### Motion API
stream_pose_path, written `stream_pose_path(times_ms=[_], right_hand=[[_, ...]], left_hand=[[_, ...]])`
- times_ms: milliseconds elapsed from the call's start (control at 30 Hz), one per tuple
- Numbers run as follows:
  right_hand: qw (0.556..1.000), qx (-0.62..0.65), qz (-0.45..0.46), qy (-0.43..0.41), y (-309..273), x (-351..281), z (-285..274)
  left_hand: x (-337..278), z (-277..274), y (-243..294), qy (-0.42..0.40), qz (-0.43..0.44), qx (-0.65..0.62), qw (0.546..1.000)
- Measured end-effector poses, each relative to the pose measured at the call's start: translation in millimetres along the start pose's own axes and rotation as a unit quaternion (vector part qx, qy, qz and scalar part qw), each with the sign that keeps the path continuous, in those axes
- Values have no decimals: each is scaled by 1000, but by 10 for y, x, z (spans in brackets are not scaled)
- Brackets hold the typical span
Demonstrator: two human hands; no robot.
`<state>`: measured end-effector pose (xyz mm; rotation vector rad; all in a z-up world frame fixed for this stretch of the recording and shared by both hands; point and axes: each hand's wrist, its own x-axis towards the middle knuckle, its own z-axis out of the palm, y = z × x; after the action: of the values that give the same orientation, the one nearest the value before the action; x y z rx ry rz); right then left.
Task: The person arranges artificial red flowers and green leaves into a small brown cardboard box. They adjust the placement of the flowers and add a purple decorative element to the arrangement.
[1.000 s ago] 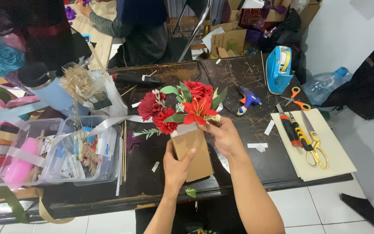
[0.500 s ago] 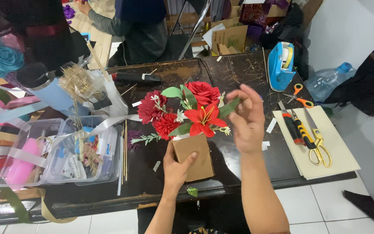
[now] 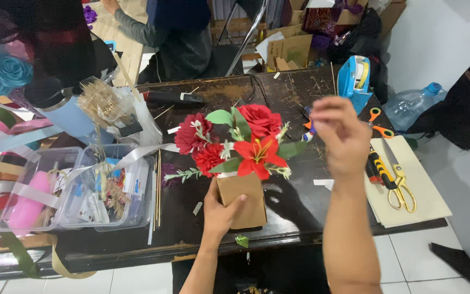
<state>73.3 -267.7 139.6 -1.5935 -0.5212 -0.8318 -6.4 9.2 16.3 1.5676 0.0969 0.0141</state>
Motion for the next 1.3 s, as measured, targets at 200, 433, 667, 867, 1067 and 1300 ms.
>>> stream_pose_path(times_ms=[200,433,667,867,1067,1300], right_hand=[[955,11,52,-293,-180,464,169],[959,24,70,-274,-50,344,401],[955,185,162,-166,140,350,354],[965,123,157,-170,407,336,383],[966,133,131,-179,164,384,427],[998,50,24,-20,188,-8,218]], left_hand=[[-39,46,-35,-16,28,5,999],[6,67,87,-18,6,11,1000],[16,40,165,-21,-21,-29,999],[74,-21,-49,-17,-26,-6,999],[49,-5,42,-15,-13,-36,999],[134,-34,-102,30,-8,-35,999]])
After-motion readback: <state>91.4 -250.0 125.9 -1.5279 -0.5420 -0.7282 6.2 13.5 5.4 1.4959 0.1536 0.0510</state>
